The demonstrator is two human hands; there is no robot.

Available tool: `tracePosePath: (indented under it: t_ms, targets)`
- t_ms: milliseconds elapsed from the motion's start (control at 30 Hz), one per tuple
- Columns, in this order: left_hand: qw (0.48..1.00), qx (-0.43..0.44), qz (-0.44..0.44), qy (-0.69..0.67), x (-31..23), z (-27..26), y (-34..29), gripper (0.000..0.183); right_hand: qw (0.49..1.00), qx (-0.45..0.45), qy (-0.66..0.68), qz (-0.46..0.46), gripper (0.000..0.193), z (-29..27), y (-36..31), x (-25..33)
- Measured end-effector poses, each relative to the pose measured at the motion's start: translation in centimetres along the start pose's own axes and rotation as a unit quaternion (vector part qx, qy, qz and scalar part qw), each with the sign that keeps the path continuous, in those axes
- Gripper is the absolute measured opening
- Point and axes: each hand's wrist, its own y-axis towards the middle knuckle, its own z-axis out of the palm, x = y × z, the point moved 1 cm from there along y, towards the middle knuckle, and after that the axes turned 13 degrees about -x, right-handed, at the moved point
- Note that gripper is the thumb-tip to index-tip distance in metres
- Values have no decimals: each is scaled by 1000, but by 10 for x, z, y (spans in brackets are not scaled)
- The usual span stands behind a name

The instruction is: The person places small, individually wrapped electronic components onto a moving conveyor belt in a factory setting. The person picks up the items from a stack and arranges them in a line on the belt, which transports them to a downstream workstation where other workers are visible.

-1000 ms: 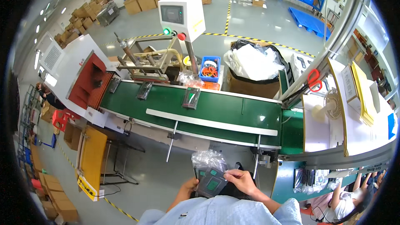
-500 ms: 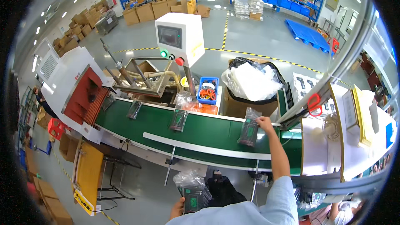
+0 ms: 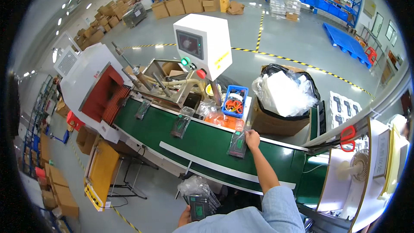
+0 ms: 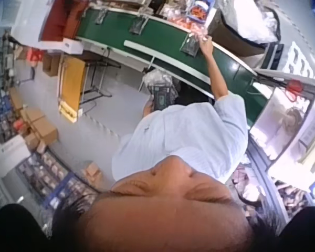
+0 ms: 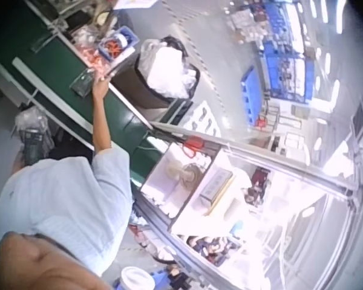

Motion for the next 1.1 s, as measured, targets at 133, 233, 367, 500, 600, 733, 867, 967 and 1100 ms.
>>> tracePosePath:
  t_ms: [133, 233, 367, 500, 600, 733, 867, 967, 1100]
  targets:
    - [1000, 19, -5, 7, 1, 11, 10, 81, 1000, 7, 11, -4, 47, 5, -19, 15]
    - [999, 33, -5, 16, -4, 19, 16, 80, 935, 320, 122, 87, 49, -33, -58, 63]
    - [998, 49, -13, 26, -10, 26, 22, 79, 754, 617, 216, 61, 43, -132, -132, 138]
    - [997, 66, -29, 39, -18, 27, 31, 78, 808, 557, 190, -23, 27, -162, -164, 152]
    - [995, 78, -42, 52, -25, 30, 38, 77, 818, 499, 271, 94, 24, -153, -173, 149]
    - [991, 95, -65, 68, -36, 33, 47, 76, 816, 410, 371, 171, 15, -157, -161, 160]
    - [986, 114, -87, 83, -42, 38, 60, 75, 803, 369, 402, 240, 18, -153, -165, 148]
    - [984, 122, -90, 90, -50, 43, 63, 75, 812, 413, 349, 218, 23, -165, -175, 146]
    - [988, 112, -46, 97, -57, 75, 49, 76, 830, 418, 314, 195, 27, -170, -195, 148]
